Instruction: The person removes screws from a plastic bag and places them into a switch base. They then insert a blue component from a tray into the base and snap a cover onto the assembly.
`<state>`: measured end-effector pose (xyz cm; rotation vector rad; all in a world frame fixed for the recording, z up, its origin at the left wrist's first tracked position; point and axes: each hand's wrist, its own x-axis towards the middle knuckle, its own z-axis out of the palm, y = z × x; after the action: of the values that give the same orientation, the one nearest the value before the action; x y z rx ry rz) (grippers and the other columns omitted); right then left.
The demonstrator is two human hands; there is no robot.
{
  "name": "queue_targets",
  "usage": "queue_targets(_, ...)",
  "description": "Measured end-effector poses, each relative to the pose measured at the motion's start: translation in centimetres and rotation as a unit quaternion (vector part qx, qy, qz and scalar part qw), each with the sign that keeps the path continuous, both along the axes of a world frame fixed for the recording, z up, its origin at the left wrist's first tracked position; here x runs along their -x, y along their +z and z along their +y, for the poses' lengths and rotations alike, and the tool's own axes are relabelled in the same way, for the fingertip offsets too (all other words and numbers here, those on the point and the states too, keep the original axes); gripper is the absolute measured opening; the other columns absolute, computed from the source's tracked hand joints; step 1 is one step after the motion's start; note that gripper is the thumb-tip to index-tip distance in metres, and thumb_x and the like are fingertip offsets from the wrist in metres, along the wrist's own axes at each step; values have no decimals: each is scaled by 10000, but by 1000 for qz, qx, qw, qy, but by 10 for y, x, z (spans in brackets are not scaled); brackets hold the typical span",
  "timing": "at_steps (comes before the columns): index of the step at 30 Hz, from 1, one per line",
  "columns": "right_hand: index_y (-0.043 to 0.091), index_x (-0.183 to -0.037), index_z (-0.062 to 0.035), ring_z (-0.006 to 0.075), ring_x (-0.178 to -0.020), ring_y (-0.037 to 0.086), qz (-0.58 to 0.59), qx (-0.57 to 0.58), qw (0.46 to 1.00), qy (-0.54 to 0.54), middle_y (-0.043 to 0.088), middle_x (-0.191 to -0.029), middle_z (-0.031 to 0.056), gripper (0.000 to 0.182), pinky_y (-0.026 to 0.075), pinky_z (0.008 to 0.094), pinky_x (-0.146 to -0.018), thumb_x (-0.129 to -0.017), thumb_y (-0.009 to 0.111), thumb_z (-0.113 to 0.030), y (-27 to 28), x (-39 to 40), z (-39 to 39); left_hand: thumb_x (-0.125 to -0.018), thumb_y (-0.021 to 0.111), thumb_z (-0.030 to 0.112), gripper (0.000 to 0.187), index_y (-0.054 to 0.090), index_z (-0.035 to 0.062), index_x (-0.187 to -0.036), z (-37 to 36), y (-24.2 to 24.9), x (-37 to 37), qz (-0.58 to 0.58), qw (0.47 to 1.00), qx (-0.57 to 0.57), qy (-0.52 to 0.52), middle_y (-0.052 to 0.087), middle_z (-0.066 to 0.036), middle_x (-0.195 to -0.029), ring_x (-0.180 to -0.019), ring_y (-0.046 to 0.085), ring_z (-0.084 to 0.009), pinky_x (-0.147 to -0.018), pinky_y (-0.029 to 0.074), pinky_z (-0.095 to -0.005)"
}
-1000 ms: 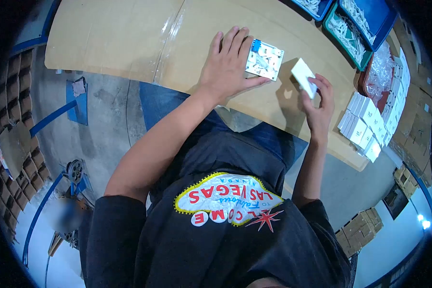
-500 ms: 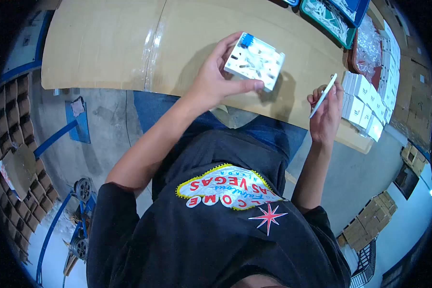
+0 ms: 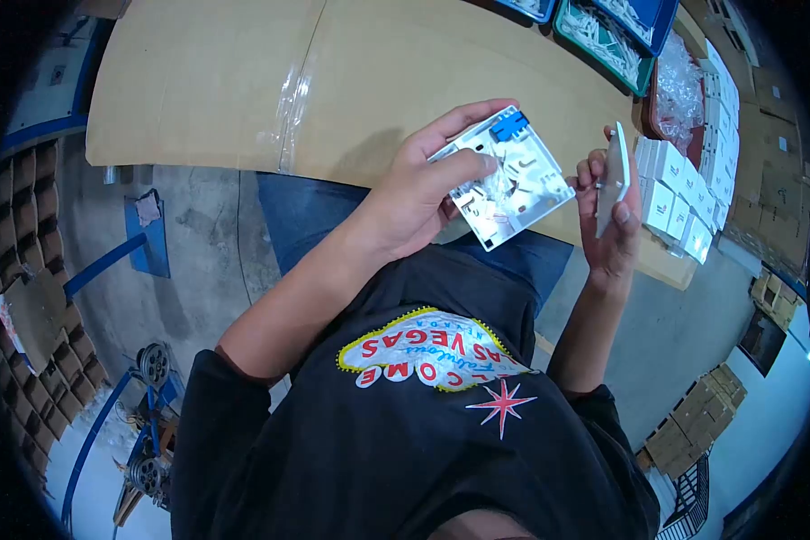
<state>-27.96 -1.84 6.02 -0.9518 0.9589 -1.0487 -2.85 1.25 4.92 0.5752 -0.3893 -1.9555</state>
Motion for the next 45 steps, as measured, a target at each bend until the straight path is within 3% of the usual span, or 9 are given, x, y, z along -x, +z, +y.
queue_targets(10,432,-1466,64,280,-1131,624,197,172,962,72,572,-1327,227,1019,484,410,-1008,-778,781,-601,26,-21,16,-951,576,70,506,468,14,-1442,8,-12,-12,-65,995,-56,-57,657,-143,-1238,-1087,684,-190,-932,564,-347)
queue_targets(12,426,-1466,71,311,-1116,644,142,146,975,87,572,-1330,256,1002,494,421,-1005,-823,692,-650,19,-21,14,-986,475,167,554,385,-47,-1489,6,-13,-20,138,980,-106,-98,570,-212,-1393,-1263,604,-281,-1063,497,-443)
queue_targets(17,333,-1523,35,458,-1160,634,-28,20,998,48,513,-1376,355,1016,485,515,-1047,-922,358,-784,26,-32,20,-1074,374,470,665,369,-26,-1515,16,0,-21,24,993,-89,-68,554,-192,-1422,-1295,578,-310,-1107,465,-467)
queue_targets(22,343,-1515,38,460,-1147,644,-27,-21,998,57,493,-1404,365,979,509,503,-1027,-943,345,-756,29,-47,25,-966,256,776,937,408,33,-1517,16,-18,-8,126,990,-52,-35,600,-171,-1380,-1220,634,-336,-1048,513,-517)
queue_targets(26,369,-1501,42,440,-1132,661,63,48,994,76,505,-1402,364,931,527,485,-1011,-966,334,-719,29,-58,26,-1000,252,733,868,507,32,-1445,15,-6,-10,137,983,-110,-60,623,-171,-1343,-1166,662,-343,-1005,536,-537)
queue_targets(27,439,-1463,47,389,-1176,650,106,111,986,70,552,-1394,302,807,508,457,-1036,-968,529,-584,28,-53,26,-1000,252,733,868,507,32,-1445,14,-3,-10,135,983,-108,-61,623,-171,-1343,-1166,662,-343,-1005,536,-537)
queue_targets(28,439,-1463,47,389,-1176,650,104,109,986,68,552,-1394,302,807,508,457,-1036,-968,529,-584,27,-50,27,-1015,280,701,812,519,42,-1426,15,0,-10,127,982,-122,-67,650,-146,-1283,-1135,675,-313,-979,548,-502)
queue_targets(31,659,-1281,-13,272,-1090,683,337,407,847,58,664,-1285,188,648,526,340,-938,-702,881,-199,30,-53,24,-1030,323,663,732,537,70,-1402,17,6,-4,83,986,-133,-52,674,-110,-1233,-1115,684,-267,-959,556,-462)
queue_targets(45,733,-1242,-96,356,-1191,638,366,520,766,91,619,-1360,228,664,529,400,-970,-626,911,-270,25,-63,34,-1054,385,584,569,559,121,-1334,33,21,19,26,996,-84,9,682,-68,-1187,-1072,694,-199,-887,590,-382)
